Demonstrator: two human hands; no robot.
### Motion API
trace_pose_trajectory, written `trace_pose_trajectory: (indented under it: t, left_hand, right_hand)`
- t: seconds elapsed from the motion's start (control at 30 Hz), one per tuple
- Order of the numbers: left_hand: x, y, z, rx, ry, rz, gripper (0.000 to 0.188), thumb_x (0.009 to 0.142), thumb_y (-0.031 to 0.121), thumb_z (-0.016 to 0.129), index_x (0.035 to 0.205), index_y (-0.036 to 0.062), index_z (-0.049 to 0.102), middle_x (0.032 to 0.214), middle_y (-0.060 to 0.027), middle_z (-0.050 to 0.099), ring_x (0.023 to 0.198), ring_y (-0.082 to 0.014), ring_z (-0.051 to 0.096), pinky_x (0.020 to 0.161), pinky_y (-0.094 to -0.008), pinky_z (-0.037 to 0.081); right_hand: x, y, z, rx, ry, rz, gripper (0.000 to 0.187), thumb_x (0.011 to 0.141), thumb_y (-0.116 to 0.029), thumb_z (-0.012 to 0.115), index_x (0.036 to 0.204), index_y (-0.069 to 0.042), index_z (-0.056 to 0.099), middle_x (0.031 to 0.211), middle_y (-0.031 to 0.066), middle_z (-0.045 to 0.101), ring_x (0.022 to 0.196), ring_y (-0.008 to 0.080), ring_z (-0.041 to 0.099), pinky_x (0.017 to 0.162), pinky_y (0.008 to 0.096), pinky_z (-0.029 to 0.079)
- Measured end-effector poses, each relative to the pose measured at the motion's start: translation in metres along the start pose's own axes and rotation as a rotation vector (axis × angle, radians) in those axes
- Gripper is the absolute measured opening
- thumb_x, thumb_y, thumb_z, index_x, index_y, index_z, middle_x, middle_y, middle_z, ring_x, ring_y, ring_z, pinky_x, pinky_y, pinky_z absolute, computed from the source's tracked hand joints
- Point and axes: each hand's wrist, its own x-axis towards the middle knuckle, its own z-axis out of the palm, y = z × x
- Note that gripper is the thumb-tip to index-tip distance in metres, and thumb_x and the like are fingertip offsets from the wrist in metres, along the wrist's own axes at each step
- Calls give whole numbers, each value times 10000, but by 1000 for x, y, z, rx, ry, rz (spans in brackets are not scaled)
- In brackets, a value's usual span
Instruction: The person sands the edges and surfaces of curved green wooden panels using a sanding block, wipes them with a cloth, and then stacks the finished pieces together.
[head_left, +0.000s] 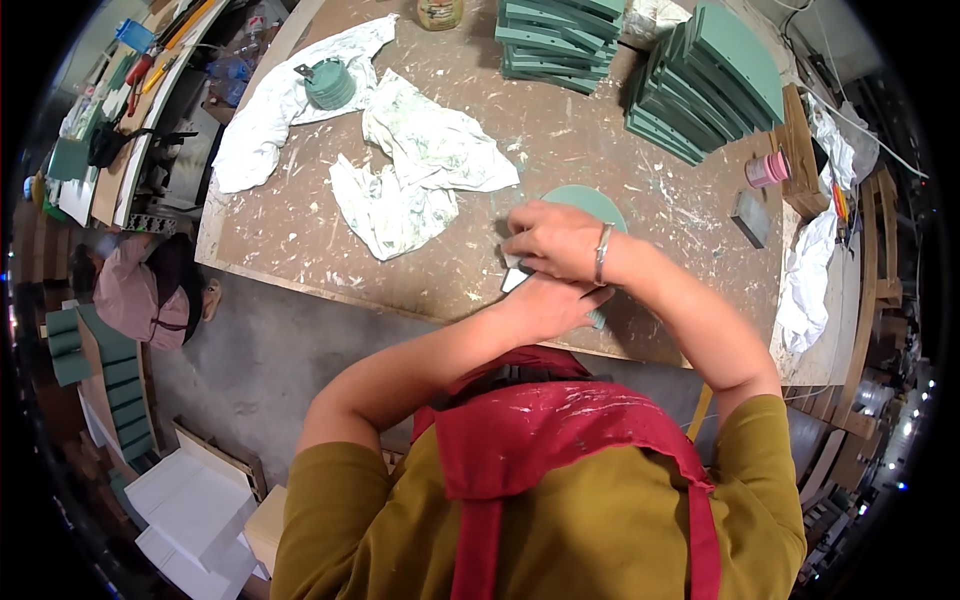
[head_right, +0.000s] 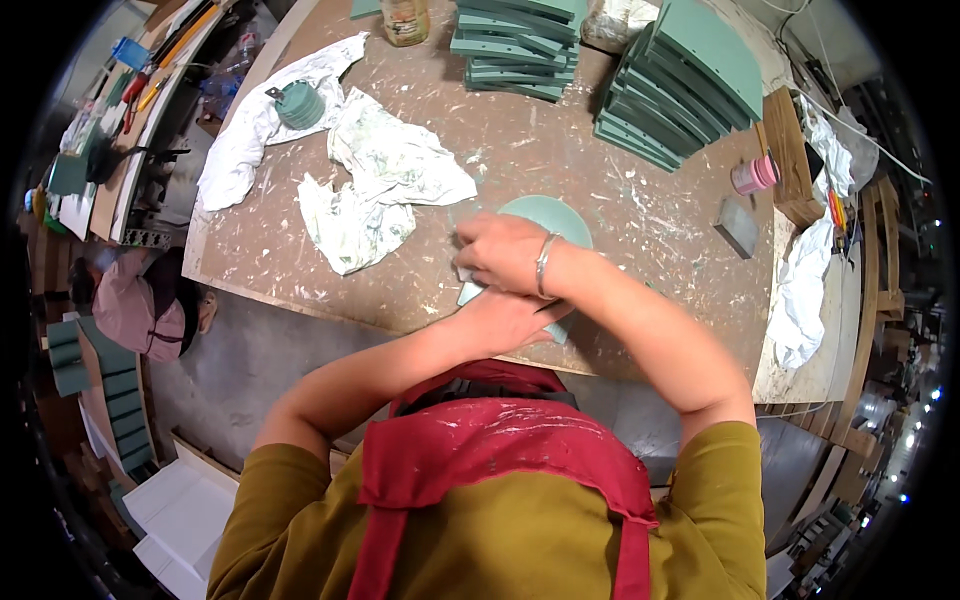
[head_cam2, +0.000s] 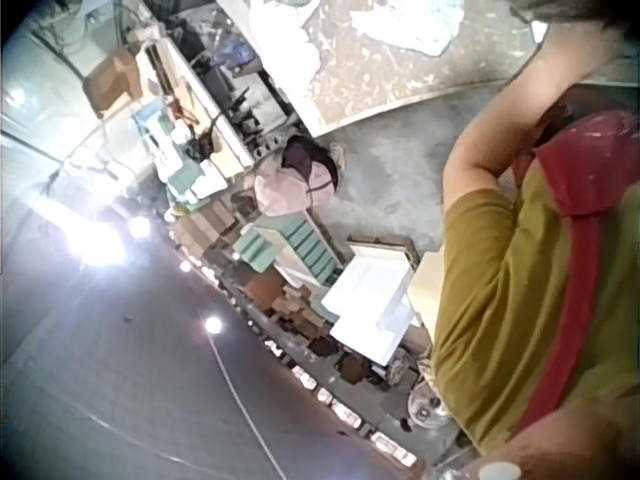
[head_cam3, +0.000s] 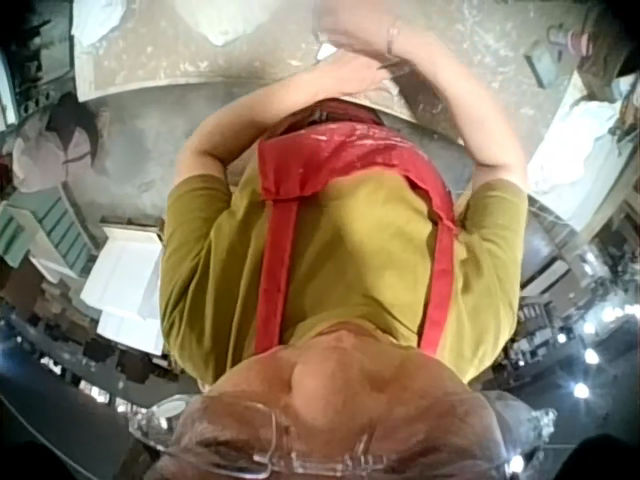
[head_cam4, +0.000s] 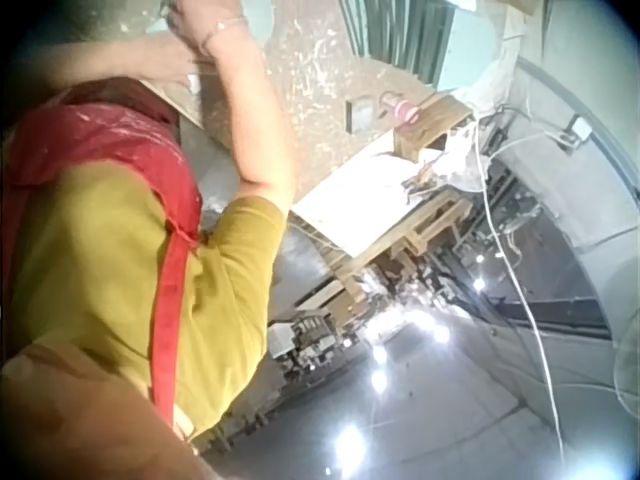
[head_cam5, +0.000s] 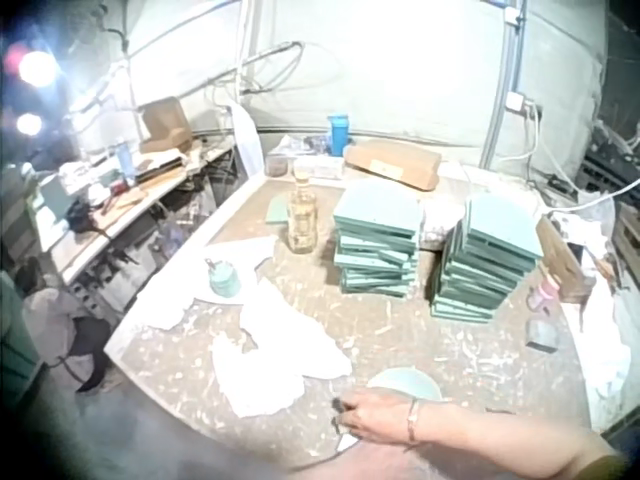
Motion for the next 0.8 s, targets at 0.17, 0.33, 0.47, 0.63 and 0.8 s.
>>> trace_pose_trajectory:
  t: [0.17, 0.33, 0.47, 0.63, 0.8]
  left_hand:
    - [1, 1, 1, 153, -34, 32, 584, 913, 403, 605, 1425, 148, 492, 1510, -93, 409, 1449, -272, 295, 1192, -517, 167]
    - [-3, 1, 0, 52, 5, -5, 594, 943, 368, 567, 1468, 130, 425, 1510, -130, 374, 1427, -317, 309, 1178, -534, 207]
    - [3, 1, -7, 51, -38, 19, 585, 947, 348, 563, 1469, 126, 420, 1506, -166, 372, 1416, -351, 318, 1166, -529, 244]
    - [-1, 2, 0, -18, -15, -30, 576, 946, 337, 558, 1465, 127, 420, 1482, -152, 409, 1399, -318, 357, 1170, -505, 241]
    - [3, 2, -8, 90, -76, 13, 593, 943, 377, 557, 1468, 137, 419, 1487, -120, 410, 1419, -287, 325, 1166, -521, 227]
  right_hand:
    - [-4, 33, -2, -43, 187, 189, 246, 788, -79, 701, 1034, -74, 701, 1026, 99, 612, 947, 317, 622, 796, 417, 517]
    - [-4, 8, 14, -51, 176, 50, 260, 768, -77, 708, 1027, -69, 693, 1010, 113, 599, 967, 316, 595, 831, 393, 509]
    - [-8, 24, 24, -69, 310, 112, 228, 768, -81, 683, 995, -65, 693, 1005, 119, 597, 963, 320, 594, 824, 396, 515]
    - [-6, 6, 30, -53, 262, 68, 284, 777, -55, 696, 1059, -81, 687, 1025, 112, 602, 955, 333, 600, 828, 397, 514]
    - [-8, 25, 23, -77, 387, 180, 232, 760, -71, 670, 989, -65, 702, 964, 120, 599, 929, 323, 592, 798, 403, 519]
